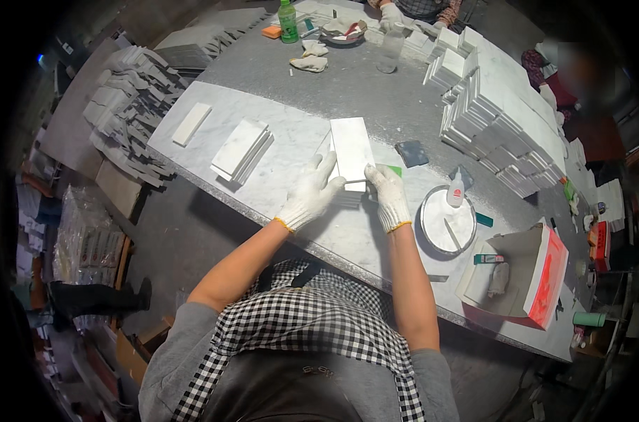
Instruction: The person repeatedly picks up white rectangular ceramic tiles, scrapes edges with a metal tool, and rubs edges with a green abrasive block. Finished tiles are stacked on the table. The person handles tiles one at a time throughout the clip.
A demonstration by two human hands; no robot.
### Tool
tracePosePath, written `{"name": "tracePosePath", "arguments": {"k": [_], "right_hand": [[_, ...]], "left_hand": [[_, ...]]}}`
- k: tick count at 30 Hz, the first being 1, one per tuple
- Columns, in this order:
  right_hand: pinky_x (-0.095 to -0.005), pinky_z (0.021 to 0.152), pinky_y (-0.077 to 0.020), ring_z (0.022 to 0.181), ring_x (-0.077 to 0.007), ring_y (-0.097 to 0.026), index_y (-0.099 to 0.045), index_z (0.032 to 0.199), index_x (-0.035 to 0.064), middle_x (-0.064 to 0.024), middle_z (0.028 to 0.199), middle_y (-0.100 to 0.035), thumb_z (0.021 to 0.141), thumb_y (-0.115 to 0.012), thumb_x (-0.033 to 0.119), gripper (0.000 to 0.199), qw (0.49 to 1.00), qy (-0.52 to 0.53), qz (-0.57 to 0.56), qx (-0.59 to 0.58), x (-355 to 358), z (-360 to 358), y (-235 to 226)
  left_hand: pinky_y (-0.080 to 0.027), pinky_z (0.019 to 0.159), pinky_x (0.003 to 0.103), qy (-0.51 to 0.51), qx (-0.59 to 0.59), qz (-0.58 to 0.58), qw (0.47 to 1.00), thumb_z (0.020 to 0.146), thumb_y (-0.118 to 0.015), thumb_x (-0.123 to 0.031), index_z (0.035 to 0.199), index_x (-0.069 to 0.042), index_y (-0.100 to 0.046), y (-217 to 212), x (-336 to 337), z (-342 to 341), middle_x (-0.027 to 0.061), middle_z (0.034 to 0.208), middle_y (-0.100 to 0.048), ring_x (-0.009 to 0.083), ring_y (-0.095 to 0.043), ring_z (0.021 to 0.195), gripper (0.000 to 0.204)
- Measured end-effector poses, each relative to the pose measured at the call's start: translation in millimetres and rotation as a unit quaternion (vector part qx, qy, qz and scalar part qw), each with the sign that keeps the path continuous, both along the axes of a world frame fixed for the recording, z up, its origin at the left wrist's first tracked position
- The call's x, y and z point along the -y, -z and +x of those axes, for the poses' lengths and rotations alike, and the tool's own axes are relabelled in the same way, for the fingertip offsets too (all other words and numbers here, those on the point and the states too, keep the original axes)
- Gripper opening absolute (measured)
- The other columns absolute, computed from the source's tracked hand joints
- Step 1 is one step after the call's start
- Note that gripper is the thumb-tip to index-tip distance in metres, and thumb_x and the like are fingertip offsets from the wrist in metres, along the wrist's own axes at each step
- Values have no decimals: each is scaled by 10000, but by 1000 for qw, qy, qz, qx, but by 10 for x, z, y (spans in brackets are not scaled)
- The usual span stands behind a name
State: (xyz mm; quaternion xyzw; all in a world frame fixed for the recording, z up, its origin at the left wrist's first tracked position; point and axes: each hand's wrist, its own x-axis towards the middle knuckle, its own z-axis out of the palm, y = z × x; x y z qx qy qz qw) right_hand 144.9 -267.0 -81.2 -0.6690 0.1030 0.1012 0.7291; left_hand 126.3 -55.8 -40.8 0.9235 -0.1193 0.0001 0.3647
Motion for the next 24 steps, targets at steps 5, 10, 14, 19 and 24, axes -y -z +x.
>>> {"name": "tracePosePath", "arguments": {"k": [5,10,14,19,24], "right_hand": [[-239,644,-417,707,-77,-513,-661,1127,1,17,826,-599,977,-687,353,383,995,43,14,85,-40,-175,-129],[-241,682,-453,755,-84,-551,-629,1180,-7,0,887,-623,980,-704,363,427,991,47,94,88,-45,-576,-110],[-248,726,-477,776,-86,-564,-631,1225,-27,-20,944,-652,982,-700,342,447,986,78,109,102,-186,-957,-139],[-258,761,-475,836,-84,-558,-626,1259,-46,-33,981,-653,991,-686,308,448,990,84,71,92,-251,-1265,-143],[-263,792,-471,872,-91,-551,-619,1268,-45,-36,1012,-647,991,-688,248,410,989,84,82,88,-365,-1429,-155]], "left_hand": [[-512,941,469,-10,6,-76,997,946,-630,-365,1446,28,-509,-70,-44,25,283,1236,-659,414,-653,1102,648],[-535,827,375,-58,-17,-206,977,954,-660,-291,1369,41,-584,-420,11,-179,186,1066,-720,260,-685,950,537],[-528,809,289,-35,-63,-376,924,964,-664,-236,1380,54,-574,-374,95,-244,122,1067,-728,135,-651,963,515],[-546,838,287,15,-188,-389,902,927,-691,-175,1288,73,-636,-430,62,-266,105,1082,-727,123,-648,984,442],[-560,833,302,-8,-163,-416,895,897,-725,-165,1195,45,-691,-385,95,-298,89,1053,-731,127,-664,935,365]]}}
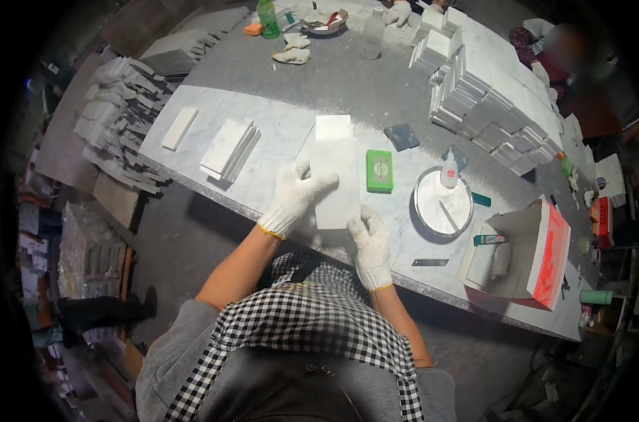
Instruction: The person repeatedly picks up white rectangular ceramic tiles, scrapes edges with a metal tool, and rubs edges with a green abrasive block. Finished tiles are stacked on the table. The person handles tiles one at a time throughout the clip.
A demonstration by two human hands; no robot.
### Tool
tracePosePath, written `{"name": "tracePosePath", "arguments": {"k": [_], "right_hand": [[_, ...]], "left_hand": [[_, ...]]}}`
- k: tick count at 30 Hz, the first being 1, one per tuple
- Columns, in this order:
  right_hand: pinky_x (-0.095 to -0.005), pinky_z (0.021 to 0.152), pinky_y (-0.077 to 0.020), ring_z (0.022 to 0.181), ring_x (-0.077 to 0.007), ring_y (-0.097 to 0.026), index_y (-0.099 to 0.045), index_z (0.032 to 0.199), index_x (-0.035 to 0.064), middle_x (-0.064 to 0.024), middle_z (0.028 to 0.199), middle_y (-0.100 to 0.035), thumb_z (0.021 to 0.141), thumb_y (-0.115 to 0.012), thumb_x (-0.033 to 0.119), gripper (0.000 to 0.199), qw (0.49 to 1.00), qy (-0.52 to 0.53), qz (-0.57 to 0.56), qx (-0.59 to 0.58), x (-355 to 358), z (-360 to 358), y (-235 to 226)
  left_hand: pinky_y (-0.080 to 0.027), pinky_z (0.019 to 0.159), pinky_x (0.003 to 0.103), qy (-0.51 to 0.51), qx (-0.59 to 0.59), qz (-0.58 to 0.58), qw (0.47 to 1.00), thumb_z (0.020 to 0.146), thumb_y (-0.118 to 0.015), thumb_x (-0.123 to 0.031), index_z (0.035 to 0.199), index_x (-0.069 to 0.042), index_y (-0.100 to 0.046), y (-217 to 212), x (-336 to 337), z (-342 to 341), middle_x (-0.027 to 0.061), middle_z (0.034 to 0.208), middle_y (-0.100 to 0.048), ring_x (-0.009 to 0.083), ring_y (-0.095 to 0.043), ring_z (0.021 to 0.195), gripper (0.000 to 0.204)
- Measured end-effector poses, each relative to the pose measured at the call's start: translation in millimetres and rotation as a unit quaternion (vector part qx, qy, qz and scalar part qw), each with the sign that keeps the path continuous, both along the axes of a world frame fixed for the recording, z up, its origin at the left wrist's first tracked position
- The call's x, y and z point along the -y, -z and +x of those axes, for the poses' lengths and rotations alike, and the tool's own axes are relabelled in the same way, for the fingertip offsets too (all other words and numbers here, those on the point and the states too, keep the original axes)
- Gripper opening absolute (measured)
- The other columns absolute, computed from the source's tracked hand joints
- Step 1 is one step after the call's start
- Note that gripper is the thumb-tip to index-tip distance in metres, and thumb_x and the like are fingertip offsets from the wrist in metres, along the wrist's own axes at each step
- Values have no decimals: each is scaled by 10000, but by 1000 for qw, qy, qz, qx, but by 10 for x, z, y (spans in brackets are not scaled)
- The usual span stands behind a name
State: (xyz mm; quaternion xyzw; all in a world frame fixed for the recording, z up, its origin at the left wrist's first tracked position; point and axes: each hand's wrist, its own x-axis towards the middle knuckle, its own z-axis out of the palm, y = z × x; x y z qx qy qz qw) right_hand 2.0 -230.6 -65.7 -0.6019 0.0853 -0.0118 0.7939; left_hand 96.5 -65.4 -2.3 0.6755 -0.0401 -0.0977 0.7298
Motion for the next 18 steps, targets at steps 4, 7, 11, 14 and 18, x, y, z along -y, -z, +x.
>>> {"name": "tracePosePath", "arguments": {"k": [4,7,11,14,18], "right_hand": [[-279,840,-481,923,-106,-570,-617,1272,-43,-53,1066,-657,991,-687,211,386,1000,8,26,-14,-14,-58,53],[-300,907,-490,1004,-131,-594,-616,1273,-46,-73,1125,-666,992,-679,184,367,999,15,36,-13,-22,-73,10],[-319,980,-485,1094,-158,-605,-616,1269,-49,-92,1181,-668,994,-673,161,351,1000,11,17,-19,-8,-70,4],[-323,948,-489,1047,-153,-608,-615,1276,-49,-81,1142,-669,993,-678,162,359,1000,16,26,-4,-10,-71,64],[-321,896,-491,992,-157,-608,-613,1285,-52,-57,1082,-665,993,-682,169,373,999,27,25,-22,12,-80,105]], "left_hand": [[-563,823,303,5,-4,48,999,897,-731,-174,1199,40,-688,-85,-25,16,81,1047,-730,128,-666,928,373],[-556,777,292,-10,10,22,1000,910,-734,-245,1120,41,-714,-31,-1,3,68,960,-733,109,-665,885,355],[-537,706,281,-23,40,0,999,967,-696,-293,1072,35,-728,65,18,18,52,884,-720,98,-648,814,346],[-519,662,280,-35,29,-33,998,1020,-638,-332,1076,32,-724,102,22,3,42,873,-703,95,-623,771,378],[-532,736,300,-36,-4,-25,999,1052,-571,-359,1172,46,-685,155,-69,62,88,962,-699,136,-636,816,438]]}}
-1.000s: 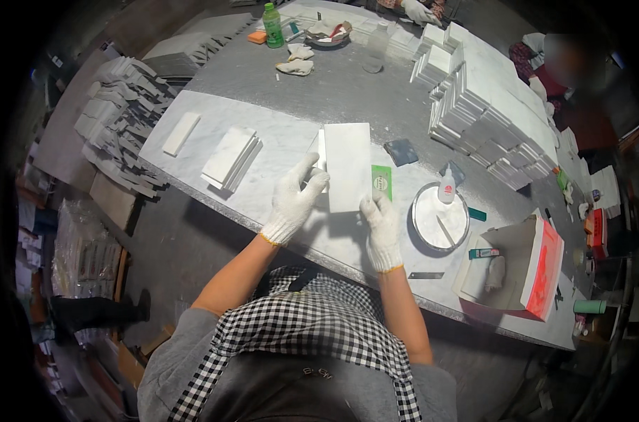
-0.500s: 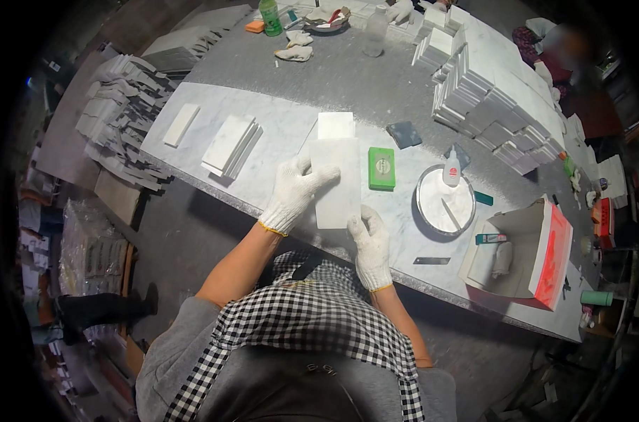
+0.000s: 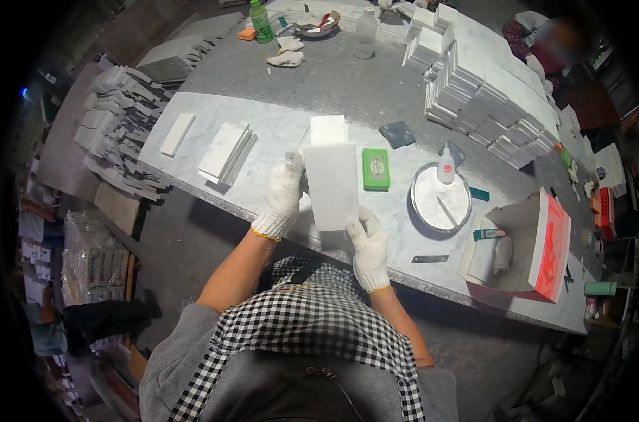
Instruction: The person repeatedly picks up white rectangular ceramic tiles, scrapes edges with a metal tool, and rubs edges with a green abrasive block. Finished tiles are stacked on the table. The person handles tiles one at a time throughout the clip.
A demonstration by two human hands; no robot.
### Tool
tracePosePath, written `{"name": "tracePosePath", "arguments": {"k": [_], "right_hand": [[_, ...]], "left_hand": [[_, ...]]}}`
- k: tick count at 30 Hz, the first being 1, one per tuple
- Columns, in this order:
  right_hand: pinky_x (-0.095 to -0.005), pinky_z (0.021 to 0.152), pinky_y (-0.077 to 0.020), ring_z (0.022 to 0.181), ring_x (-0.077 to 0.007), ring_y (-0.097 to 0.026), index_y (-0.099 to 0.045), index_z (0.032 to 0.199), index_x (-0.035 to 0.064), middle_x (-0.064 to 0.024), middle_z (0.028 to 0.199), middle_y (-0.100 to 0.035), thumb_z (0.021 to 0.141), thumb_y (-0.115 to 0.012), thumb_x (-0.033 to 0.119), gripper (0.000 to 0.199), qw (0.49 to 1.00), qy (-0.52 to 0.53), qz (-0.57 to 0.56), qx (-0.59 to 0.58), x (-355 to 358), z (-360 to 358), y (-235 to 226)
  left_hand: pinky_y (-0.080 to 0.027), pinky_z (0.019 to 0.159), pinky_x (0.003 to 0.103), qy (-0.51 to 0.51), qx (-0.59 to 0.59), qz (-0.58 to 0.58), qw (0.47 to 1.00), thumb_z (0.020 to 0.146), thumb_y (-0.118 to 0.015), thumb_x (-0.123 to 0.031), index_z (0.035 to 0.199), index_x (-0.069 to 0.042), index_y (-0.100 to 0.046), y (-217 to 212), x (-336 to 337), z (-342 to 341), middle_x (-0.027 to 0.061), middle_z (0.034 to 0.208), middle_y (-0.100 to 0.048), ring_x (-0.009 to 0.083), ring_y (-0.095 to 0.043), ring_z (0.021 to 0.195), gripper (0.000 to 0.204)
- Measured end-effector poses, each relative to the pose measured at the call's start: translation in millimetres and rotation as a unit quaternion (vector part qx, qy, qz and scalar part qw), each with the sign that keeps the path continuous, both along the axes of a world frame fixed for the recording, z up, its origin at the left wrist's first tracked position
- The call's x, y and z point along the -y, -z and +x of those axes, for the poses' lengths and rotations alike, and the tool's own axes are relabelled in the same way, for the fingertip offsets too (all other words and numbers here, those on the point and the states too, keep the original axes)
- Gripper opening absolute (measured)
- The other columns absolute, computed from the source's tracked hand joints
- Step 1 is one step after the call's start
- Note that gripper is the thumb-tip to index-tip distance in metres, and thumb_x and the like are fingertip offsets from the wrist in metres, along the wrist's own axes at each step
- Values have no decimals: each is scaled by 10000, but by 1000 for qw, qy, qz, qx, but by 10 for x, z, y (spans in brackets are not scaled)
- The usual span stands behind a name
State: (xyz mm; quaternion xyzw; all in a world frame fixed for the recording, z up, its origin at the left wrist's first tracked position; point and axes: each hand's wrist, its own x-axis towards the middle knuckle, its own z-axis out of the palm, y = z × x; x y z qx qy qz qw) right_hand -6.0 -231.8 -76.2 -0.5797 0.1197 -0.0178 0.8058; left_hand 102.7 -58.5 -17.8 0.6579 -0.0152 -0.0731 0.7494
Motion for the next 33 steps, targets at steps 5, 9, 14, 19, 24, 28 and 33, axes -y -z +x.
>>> {"name": "tracePosePath", "arguments": {"k": [5,9,14,19,24,28,33], "right_hand": [[-323,792,-508,895,-165,-633,-684,1190,-31,-91,998,-688,970,-685,137,278,965,125,-226,55,56,182,-150],[-357,742,-531,796,-271,-666,-716,1148,-7,-155,926,-694,915,-687,57,243,823,208,-483,214,212,394,-532],[-370,745,-528,845,-254,-670,-685,1103,-17,-140,951,-696,946,-648,96,197,929,164,-273,189,128,438,-295],[-361,808,-526,961,-237,-665,-649,1087,-34,-143,1013,-688,962,-608,132,212,982,13,-149,116,104,277,25],[-368,808,-521,954,-223,-657,-662,1175,-40,-147,1012,-696,958,-597,86,260,976,69,-134,160,-100,257,-320],[-276,692,-476,772,-110,-589,-683,1177,-45,-52,902,-641,995,-600,94,244,990,7,-134,41,-134,180,-538],[-233,633,-421,701,-65,-510,-694,1157,-47,-10,853,-586,1011,-609,128,243,988,10,-136,76,-172,176,-517]], "left_hand": [[-557,883,397,-178,217,240,929,1023,-590,-335,1288,69,-626,-55,84,23,230,1193,-698,274,-703,997,485],[-543,943,451,-177,395,336,836,967,-638,-273,1261,66,-645,-105,72,-60,267,1192,-686,373,-686,1066,449],[-457,1082,536,41,592,278,755,1004,-456,-609,1259,49,-644,-203,464,-280,254,1267,-651,448,-600,1239,731],[-313,1202,536,164,562,369,722,912,-399,-731,1392,14,-549,-226,498,-273,199,1462,-542,389,-470,1416,898],[-279,1215,564,167,552,463,674,855,-506,-674,1402,-44,-563,-389,382,-101,180,1449,-558,375,-437,1444,836],[-245,1204,607,110,571,525,622,887,-587,-536,1039,-60,-698,-482,228,209,144,1152,-649,378,-532,1258,511],[-281,1130,601,30,573,534,622,958,-540,-468,811,-72,-710,-606,-22,625,118,930,-662,325,-556,1072,456]]}}
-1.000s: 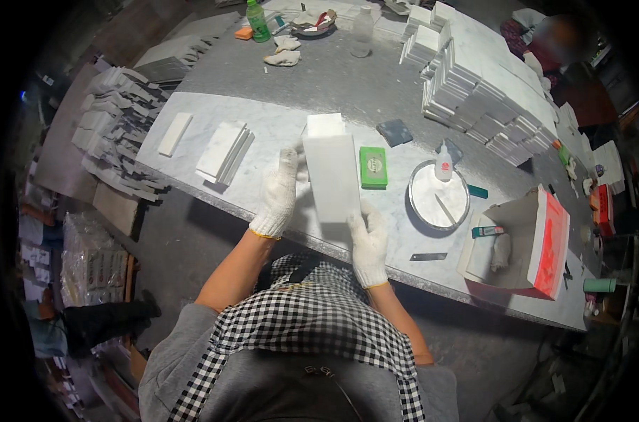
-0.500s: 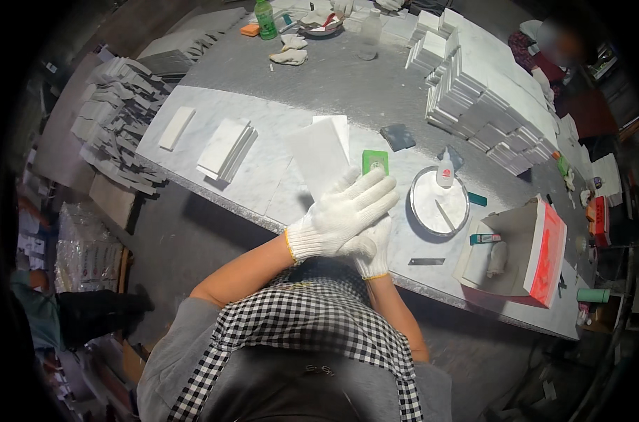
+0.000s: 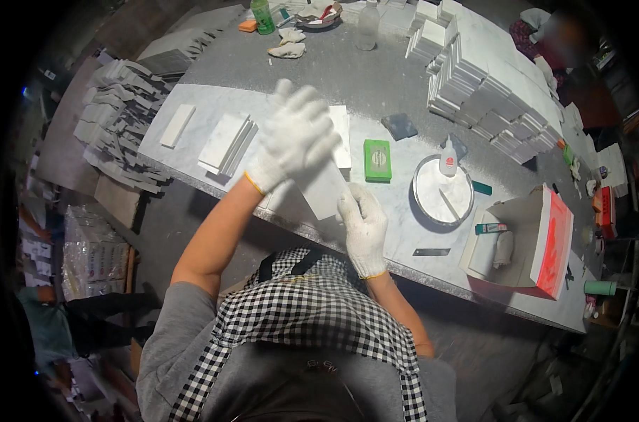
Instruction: The person repeatedly picks up white rectangular ceramic tiles, scrapes edges with a metal tool, and rubs edges with a green abrasive block. Finished tiles are stacked on the table. The person handles tiles one at a time throughout the clip.
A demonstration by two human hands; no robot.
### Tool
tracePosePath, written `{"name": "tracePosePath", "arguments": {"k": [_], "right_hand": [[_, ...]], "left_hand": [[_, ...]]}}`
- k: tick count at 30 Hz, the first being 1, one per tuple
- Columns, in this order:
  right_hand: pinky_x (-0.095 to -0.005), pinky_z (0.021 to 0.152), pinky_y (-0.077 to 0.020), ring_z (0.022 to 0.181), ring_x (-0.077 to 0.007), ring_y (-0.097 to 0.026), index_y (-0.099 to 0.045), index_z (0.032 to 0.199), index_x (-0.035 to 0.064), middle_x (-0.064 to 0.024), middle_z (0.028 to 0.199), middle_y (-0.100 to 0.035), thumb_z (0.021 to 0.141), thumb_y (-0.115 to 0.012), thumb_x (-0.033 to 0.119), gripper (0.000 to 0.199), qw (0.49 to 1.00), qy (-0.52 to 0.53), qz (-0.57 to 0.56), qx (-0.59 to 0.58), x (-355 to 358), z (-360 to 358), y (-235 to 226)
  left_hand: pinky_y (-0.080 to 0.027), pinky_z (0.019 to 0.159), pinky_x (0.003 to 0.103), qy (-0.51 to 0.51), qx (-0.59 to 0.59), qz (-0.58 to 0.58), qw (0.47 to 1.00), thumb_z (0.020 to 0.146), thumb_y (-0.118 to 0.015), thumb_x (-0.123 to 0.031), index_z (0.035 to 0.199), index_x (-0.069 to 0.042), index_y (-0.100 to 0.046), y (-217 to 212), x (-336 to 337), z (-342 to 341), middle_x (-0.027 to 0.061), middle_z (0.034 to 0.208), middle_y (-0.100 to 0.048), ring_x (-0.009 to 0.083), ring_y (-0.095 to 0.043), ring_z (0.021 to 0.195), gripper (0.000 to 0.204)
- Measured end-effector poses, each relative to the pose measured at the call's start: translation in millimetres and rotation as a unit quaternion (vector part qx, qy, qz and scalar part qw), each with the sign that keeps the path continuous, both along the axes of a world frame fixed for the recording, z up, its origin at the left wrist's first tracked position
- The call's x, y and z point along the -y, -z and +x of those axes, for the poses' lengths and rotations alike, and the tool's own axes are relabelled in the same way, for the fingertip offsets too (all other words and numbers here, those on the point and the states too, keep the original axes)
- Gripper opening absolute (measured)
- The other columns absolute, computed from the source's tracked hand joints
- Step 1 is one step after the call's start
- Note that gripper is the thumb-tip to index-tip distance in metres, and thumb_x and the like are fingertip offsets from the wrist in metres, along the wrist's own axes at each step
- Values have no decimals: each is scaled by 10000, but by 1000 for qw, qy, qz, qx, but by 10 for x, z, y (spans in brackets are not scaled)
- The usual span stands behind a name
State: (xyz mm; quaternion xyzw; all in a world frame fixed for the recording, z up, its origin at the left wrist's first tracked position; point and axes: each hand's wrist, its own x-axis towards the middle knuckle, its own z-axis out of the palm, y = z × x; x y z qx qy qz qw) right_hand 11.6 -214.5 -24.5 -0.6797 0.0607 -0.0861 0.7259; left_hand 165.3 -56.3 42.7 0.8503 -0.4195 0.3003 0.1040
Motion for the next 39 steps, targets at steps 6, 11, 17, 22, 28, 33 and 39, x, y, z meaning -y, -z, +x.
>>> {"name": "tracePosePath", "arguments": {"k": [6,11,17,22,28,33,39], "right_hand": [[-231,683,-481,766,-71,-578,-674,1221,-30,-18,950,-642,1028,-607,167,284,995,2,65,-70,-4,-6,-23],[-241,712,-512,828,-93,-632,-588,1335,-57,-67,1081,-691,1035,-612,215,405,979,-6,193,-58,51,41,116],[-250,724,-515,839,-105,-647,-554,1367,-69,-84,1095,-699,1038,-617,238,454,971,-13,235,-49,56,49,174],[-241,728,-513,847,-100,-649,-569,1349,-55,-80,1091,-700,1045,-611,243,428,976,-15,209,-52,15,27,139],[-240,729,-513,847,-94,-644,-573,1339,-47,-76,1111,-691,1043,-602,191,381,971,-10,235,-52,-16,30,207],[-245,730,-521,847,-101,-650,-571,1336,-47,-80,1112,-689,1035,-603,157,364,971,-15,232,-48,-13,48,197],[-241,713,-514,818,-99,-642,-573,1335,-37,-80,1105,-689,1037,-617,187,375,963,-15,264,-52,6,53,257]], "left_hand": [[-446,955,514,-149,-68,-163,973,1054,-453,-455,1058,-41,-712,34,-386,224,126,990,-701,307,-629,987,488],[-551,774,377,-109,-339,-476,804,1084,-413,-537,1232,-10,-683,504,-303,-193,126,1011,-732,231,-687,857,610],[-519,703,286,-8,-578,-480,660,1076,-432,-535,1189,35,-668,571,-137,-587,112,1049,-725,149,-668,872,628],[-476,691,272,-6,-592,-490,640,929,-734,-245,1074,4,-665,298,13,-725,30,919,-678,88,-586,801,296],[-530,817,282,39,-628,-416,657,879,-762,-215,1099,19,-678,257,-103,-685,70,1000,-711,125,-648,908,333],[-547,793,287,12,-605,-384,697,864,-784,-226,1092,21,-689,238,-150,-653,68,983,-718,131,-664,880,349],[-555,786,288,-64,-663,-275,693,872,-786,-233,1114,33,-690,39,-169,-628,71,981,-726,122,-671,873,373]]}}
